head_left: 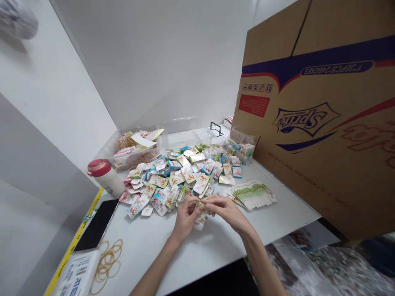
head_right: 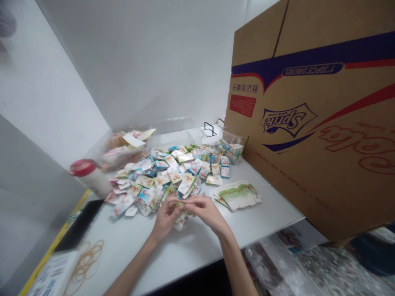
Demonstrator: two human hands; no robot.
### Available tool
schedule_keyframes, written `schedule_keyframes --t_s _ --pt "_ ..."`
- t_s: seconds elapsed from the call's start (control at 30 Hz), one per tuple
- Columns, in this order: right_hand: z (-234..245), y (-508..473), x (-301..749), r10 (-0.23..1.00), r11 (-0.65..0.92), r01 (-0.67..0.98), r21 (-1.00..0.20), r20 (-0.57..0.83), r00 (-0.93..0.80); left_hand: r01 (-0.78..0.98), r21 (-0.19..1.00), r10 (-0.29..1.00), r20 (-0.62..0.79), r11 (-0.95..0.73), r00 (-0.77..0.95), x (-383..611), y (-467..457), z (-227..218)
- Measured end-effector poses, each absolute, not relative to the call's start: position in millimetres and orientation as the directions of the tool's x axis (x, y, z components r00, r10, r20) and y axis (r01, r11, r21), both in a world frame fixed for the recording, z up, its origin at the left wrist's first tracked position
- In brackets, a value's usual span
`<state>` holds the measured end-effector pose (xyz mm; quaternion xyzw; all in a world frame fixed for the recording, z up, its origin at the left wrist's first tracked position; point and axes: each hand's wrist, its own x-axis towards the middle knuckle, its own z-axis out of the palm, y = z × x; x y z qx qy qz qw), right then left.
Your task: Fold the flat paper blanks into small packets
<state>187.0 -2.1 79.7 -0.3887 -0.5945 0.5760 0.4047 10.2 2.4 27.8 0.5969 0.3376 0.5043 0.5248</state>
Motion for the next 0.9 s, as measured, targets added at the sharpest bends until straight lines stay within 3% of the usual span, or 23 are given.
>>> schedule_keyframes --t_s 0.13,0.23,0.37,0.47,0.57,0.67,0.77,0.83,0.9 --pt "80.3 -3.6 187.9 0.899 0.044 0.021 -0.999 0.030 -0.438 -0.112 0.967 0.939 0.250 -0.229 0.238 9.2 2.6 25.0" --pt "74.3 -0.3 185.3 0.917 0.060 0.029 -0.998 0.044 -0.396 -0.076 0.971 0.952 0.238 -0.227 0.192 10.0 3.7 22.0" --pt "68.0 14.2 178.9 0.990 0.070 0.058 -0.996 0.062 -0.127 -0.032 0.973 0.973 0.230 -0.230 0.018 11.3 5.2 22.4" --pt "67.6 29.2 172.6 0.991 0.102 -0.072 -0.992 0.095 0.092 -0.028 0.974 0.965 0.220 -0.226 -0.144 10.8 7.2 25.6" --pt "67.1 40.2 166.2 0.986 0.158 -0.147 -0.976 0.147 0.082 -0.010 0.973 0.944 0.223 -0.232 -0.242 9.7 9.9 27.8" --pt "63.7 42.7 165.0 0.982 0.191 -0.074 -0.979 0.191 0.016 0.007 0.974 0.941 0.219 -0.225 -0.259 9.2 11.9 27.4" --pt "55.1 39.7 178.2 0.977 0.210 -0.040 -0.977 0.207 0.056 0.025 0.978 0.949 0.208 -0.208 -0.236 9.2 12.6 25.7" --pt "46.8 37.6 199.3 0.962 0.218 0.041 -0.975 0.222 0.162 0.035 0.979 0.953 0.206 -0.203 -0.221 9.0 12.5 24.5" --pt "38.0 36.0 230.3 0.900 0.183 0.253 -0.950 0.265 0.346 0.042 0.979 0.955 0.204 -0.200 -0.214 8.6 12.4 23.5"
